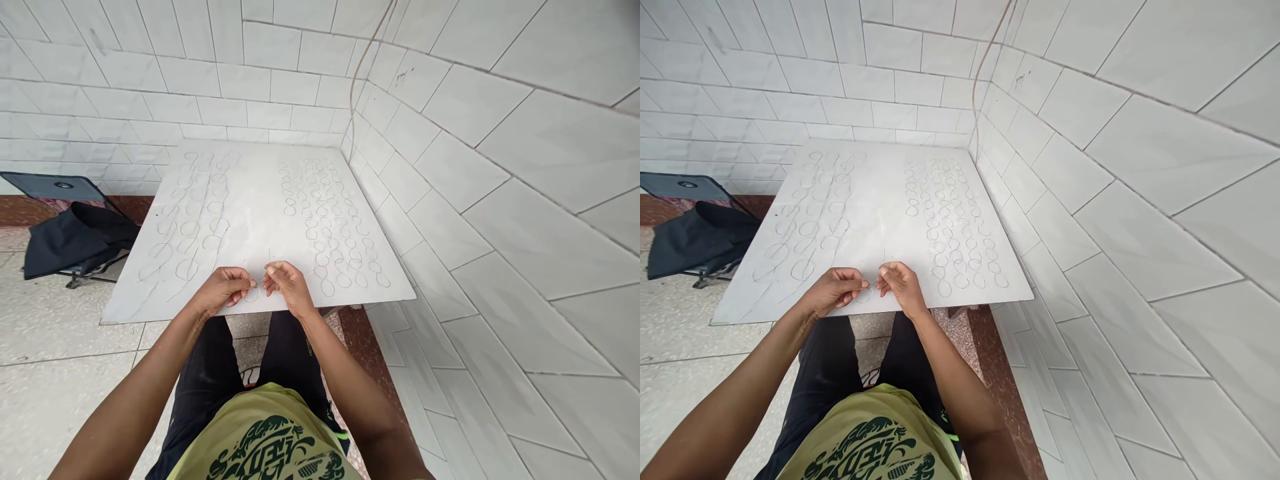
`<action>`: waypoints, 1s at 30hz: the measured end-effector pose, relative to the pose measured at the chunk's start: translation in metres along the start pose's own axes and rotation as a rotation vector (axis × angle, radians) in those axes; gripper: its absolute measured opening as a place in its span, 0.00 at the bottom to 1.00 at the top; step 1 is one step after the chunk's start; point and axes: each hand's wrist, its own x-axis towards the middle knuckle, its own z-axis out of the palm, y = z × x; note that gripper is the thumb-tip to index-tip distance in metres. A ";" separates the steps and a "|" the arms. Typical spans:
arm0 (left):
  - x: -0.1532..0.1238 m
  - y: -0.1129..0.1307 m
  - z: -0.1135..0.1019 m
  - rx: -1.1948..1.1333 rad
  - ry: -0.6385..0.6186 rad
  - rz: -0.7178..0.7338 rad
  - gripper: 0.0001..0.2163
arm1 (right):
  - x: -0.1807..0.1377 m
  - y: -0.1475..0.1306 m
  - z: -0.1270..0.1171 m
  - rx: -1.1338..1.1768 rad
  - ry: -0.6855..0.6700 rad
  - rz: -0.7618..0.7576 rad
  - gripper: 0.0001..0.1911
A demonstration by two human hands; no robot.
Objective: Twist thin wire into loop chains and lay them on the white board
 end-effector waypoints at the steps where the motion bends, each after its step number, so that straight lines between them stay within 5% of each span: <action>1: -0.001 -0.001 0.001 0.019 0.019 0.017 0.09 | 0.001 0.001 0.002 -0.052 0.006 -0.003 0.19; 8: -0.001 -0.005 0.008 0.166 0.090 0.029 0.09 | 0.009 0.011 0.008 -0.283 0.090 0.000 0.11; 12: 0.002 -0.006 0.008 0.190 0.092 -0.024 0.08 | 0.011 0.015 0.008 -0.438 0.126 -0.048 0.16; 20: 0.001 -0.007 -0.002 0.161 -0.006 -0.069 0.08 | 0.014 0.004 0.007 -0.427 0.040 0.003 0.21; 30: 0.007 -0.003 -0.001 0.117 0.005 -0.077 0.06 | 0.019 0.007 0.006 -0.529 0.086 -0.075 0.14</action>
